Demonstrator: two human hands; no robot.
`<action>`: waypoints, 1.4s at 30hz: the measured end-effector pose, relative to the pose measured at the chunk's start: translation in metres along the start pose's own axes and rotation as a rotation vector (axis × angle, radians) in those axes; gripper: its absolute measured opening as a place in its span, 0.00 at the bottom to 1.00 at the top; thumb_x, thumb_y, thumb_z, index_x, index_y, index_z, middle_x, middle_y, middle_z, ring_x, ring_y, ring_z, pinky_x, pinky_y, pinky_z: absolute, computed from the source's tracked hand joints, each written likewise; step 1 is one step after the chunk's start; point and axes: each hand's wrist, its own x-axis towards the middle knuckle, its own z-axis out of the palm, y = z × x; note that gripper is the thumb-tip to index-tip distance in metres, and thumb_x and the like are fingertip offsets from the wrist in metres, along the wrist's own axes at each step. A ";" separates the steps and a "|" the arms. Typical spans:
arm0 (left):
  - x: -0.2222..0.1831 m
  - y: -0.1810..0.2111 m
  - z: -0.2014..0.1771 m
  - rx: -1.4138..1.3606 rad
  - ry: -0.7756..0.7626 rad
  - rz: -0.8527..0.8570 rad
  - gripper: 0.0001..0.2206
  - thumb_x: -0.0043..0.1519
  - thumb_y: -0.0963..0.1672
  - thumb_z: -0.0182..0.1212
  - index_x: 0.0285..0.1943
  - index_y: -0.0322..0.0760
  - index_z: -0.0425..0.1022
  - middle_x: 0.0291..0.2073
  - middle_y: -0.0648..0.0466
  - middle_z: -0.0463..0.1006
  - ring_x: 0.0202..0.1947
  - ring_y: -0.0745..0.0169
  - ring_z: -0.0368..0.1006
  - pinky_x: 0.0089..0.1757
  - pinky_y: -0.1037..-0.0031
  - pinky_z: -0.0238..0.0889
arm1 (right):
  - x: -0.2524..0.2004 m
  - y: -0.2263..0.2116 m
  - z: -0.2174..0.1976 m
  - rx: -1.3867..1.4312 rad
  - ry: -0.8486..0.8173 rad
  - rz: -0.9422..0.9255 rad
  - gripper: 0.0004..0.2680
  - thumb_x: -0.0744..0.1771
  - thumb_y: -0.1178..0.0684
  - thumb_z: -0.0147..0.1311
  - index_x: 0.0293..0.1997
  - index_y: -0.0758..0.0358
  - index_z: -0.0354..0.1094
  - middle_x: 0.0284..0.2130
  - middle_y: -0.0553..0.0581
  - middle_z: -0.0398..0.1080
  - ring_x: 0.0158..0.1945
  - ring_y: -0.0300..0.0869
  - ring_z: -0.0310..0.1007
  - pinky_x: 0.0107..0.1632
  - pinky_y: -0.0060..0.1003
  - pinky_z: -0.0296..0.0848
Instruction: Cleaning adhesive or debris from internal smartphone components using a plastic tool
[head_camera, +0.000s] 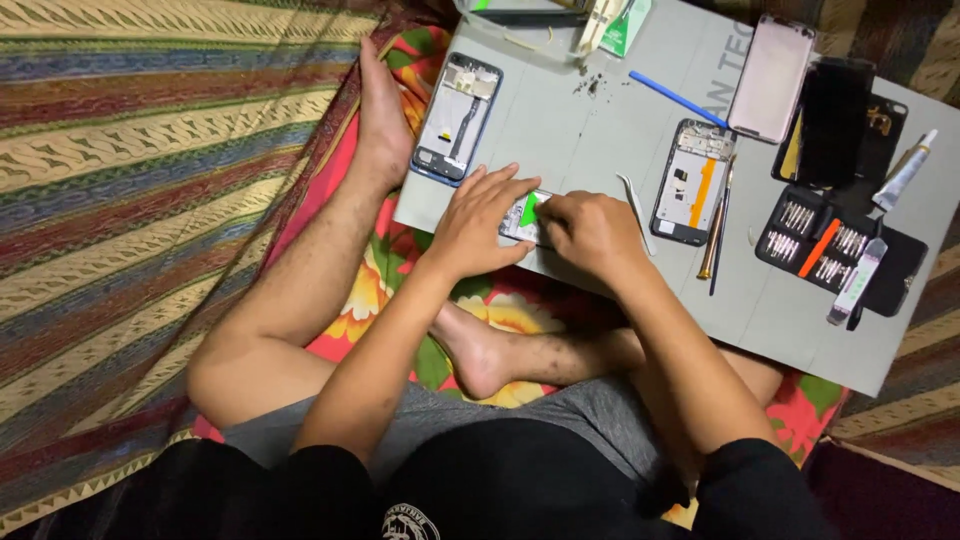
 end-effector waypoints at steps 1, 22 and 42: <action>0.000 0.000 0.000 0.005 0.003 0.000 0.36 0.49 0.48 0.75 0.70 0.42 0.68 0.59 0.47 0.77 0.71 0.51 0.61 0.70 0.55 0.36 | -0.001 0.002 -0.003 0.001 0.003 -0.005 0.08 0.64 0.51 0.57 0.45 0.52 0.78 0.32 0.58 0.78 0.41 0.59 0.80 0.41 0.57 0.78; 0.002 -0.011 0.011 0.028 0.025 -0.001 0.40 0.46 0.50 0.75 0.71 0.44 0.66 0.61 0.52 0.76 0.71 0.54 0.62 0.71 0.57 0.38 | -0.061 0.026 0.040 0.843 0.769 0.006 0.06 0.64 0.64 0.64 0.41 0.73 0.73 0.39 0.72 0.76 0.49 0.63 0.78 0.54 0.54 0.71; 0.005 -0.005 0.006 0.004 -0.009 -0.035 0.38 0.48 0.49 0.74 0.72 0.43 0.65 0.61 0.48 0.76 0.71 0.50 0.61 0.71 0.54 0.37 | -0.017 -0.006 0.018 0.918 0.490 0.516 0.06 0.61 0.58 0.60 0.38 0.59 0.79 0.21 0.57 0.73 0.29 0.38 0.73 0.36 0.35 0.69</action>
